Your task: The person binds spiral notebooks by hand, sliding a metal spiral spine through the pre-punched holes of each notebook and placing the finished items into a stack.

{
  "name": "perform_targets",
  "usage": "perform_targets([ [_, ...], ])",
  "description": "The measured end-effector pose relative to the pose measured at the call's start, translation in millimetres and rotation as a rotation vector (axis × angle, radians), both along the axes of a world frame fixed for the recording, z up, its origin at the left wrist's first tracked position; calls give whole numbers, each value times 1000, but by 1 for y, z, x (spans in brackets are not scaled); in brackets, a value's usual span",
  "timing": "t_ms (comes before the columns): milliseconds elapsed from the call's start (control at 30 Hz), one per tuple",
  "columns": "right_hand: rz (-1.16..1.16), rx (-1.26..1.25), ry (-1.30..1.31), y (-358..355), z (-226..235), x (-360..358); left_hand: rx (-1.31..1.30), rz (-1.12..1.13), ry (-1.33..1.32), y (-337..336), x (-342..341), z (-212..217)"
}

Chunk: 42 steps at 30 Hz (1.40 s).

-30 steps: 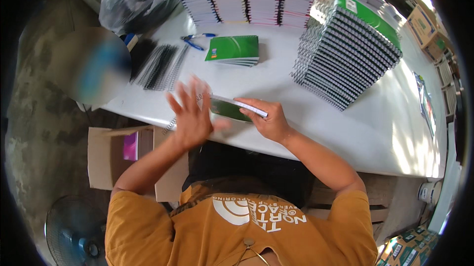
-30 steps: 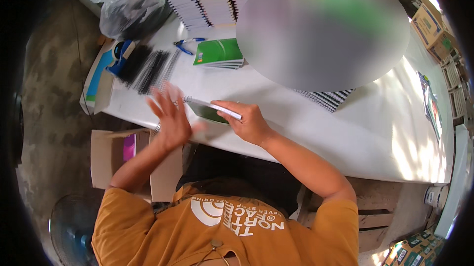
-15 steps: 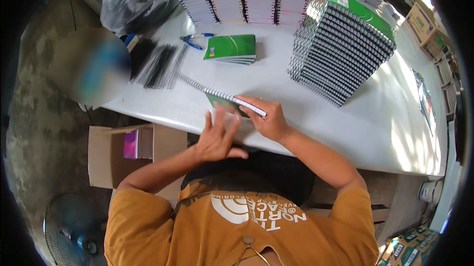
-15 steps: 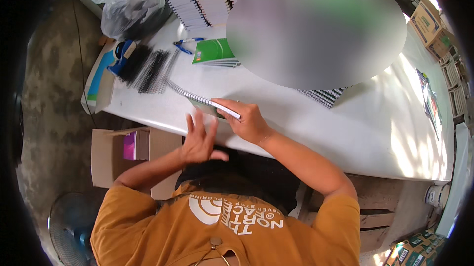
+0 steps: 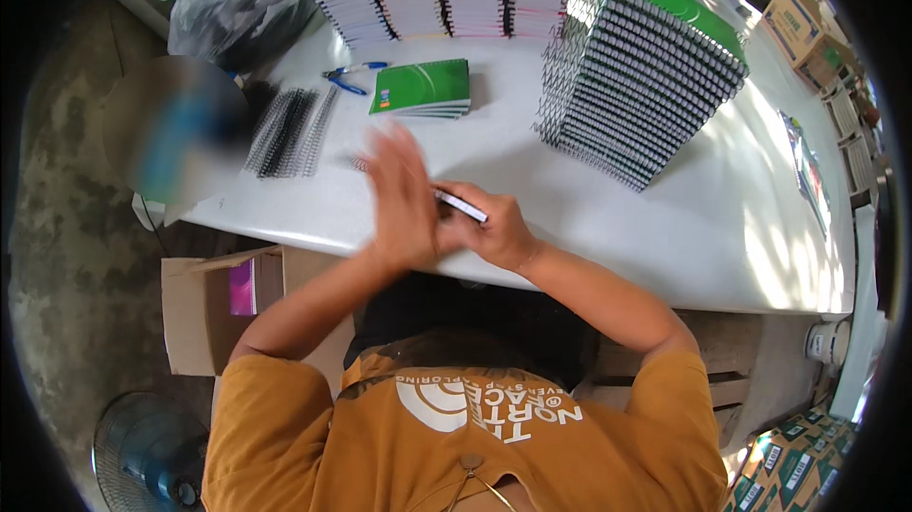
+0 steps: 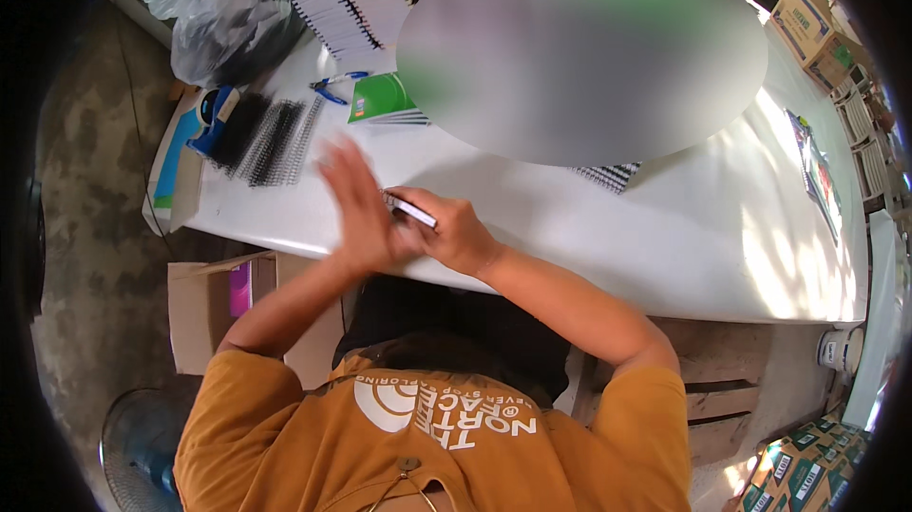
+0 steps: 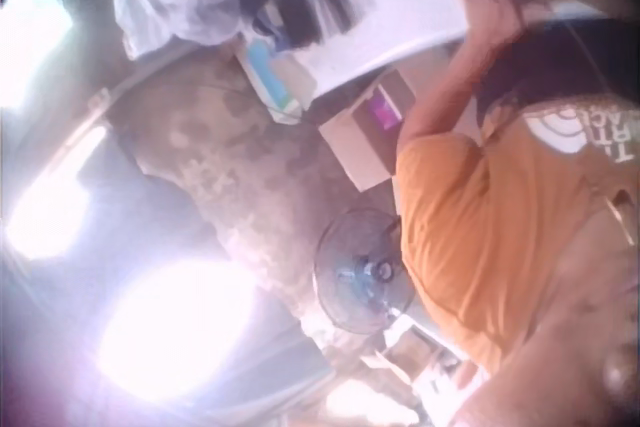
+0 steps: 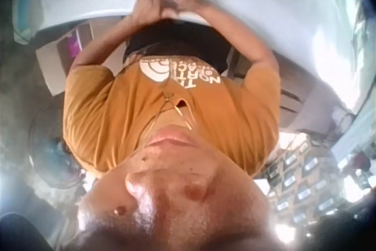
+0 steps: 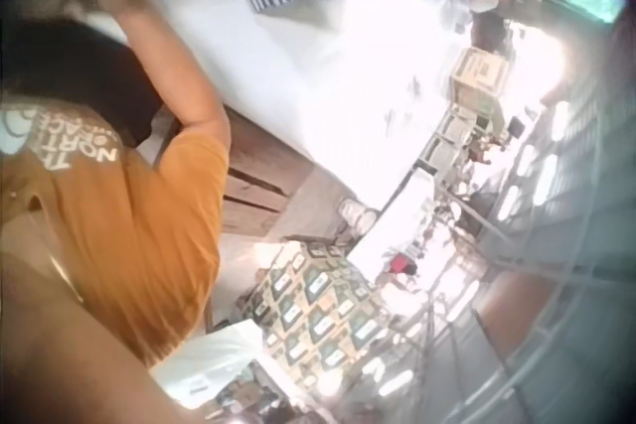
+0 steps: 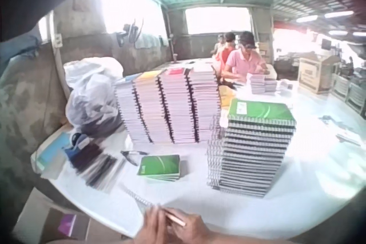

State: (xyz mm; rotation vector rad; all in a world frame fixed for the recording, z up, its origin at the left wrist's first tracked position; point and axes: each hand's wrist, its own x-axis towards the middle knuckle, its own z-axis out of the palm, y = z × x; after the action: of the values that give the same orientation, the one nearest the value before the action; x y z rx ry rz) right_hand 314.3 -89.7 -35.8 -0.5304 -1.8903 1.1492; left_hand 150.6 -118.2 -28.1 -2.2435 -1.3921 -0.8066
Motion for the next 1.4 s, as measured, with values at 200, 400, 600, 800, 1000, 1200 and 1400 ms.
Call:
perform_targets([
  [200,-79,132,64,-1,-4,-5,286,-56,48,21,4,28],
  [400,-109,-96,25,2,3,4,128,-293,247,-18,12,-8],
  [600,-28,-16,10,11,4,9,-186,-277,-11,-16,25,-18],
  [800,-60,-63,73,14,-6,2,-248,-172,-18,-4,28,51],
  [1000,-44,-199,-53,20,-5,4,-356,-325,11,18,18,66],
  [1200,-37,-60,50,22,-14,-1,-382,-287,115,21,22,87],
  [1400,-83,-300,-57,15,33,16,-104,-166,88,22,28,113],
])
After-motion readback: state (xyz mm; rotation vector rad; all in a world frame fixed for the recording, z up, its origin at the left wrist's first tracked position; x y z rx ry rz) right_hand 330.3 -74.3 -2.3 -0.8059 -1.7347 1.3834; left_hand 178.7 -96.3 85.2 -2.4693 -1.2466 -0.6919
